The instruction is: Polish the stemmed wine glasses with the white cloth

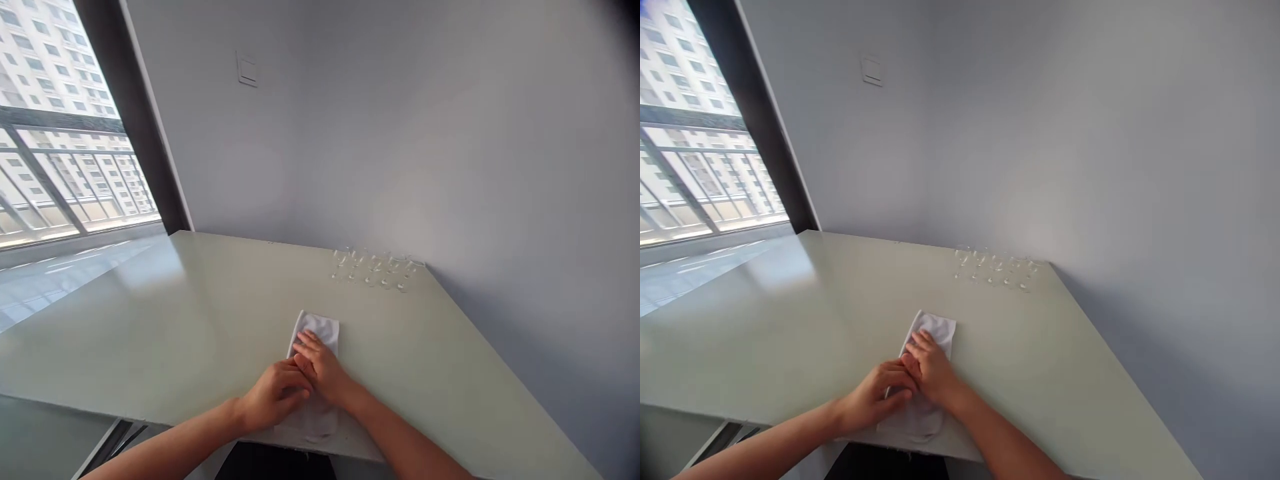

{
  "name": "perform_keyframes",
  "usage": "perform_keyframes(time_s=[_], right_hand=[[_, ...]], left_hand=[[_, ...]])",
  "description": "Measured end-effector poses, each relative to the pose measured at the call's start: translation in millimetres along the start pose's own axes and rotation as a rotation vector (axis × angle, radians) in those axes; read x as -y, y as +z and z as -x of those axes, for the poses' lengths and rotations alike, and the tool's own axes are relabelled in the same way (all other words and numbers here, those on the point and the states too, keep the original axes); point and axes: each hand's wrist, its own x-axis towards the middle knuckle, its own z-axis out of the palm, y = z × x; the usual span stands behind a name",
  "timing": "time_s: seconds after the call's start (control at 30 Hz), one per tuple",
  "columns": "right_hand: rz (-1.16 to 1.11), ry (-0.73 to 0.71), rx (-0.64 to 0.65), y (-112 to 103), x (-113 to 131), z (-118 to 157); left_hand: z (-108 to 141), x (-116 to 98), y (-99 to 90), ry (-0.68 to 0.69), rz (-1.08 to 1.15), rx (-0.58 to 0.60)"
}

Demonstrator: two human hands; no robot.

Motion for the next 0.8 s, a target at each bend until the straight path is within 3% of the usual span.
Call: perform_keyframes(time_s=[0.1,0.2,0.4,0.5,0.6,0.7,0.8], right_hand=[[0.095,-0.051,0.098,-1,-9,6],[0.192,-0.045,0.134,-12,-34,3],[0.363,0.319,0.110,-67,-132,-3],[0.446,0.552,0.067,-104,-180,23],[0.531,0.811,0.004,-131,-210,66],[0.624,1.000,-0.055,-141,-216,106],[0.694,1.026,-0.033,-134,-204,128]], left_hand=[[4,5,-12.6,-0.124,0.044,-0.108],[5,15,-25.9,-0.230,0.053,-0.182],[6,38,-27.6,-0.421,0.306,-0.126],[6,40,-27.5,-0.439,0.356,-0.113],[7,38,-30.0,-0.455,0.387,-0.137],[6,35,-34.8,-0.458,0.481,-0.132],[2,33,-44.0,-0.448,0.618,-0.118]])
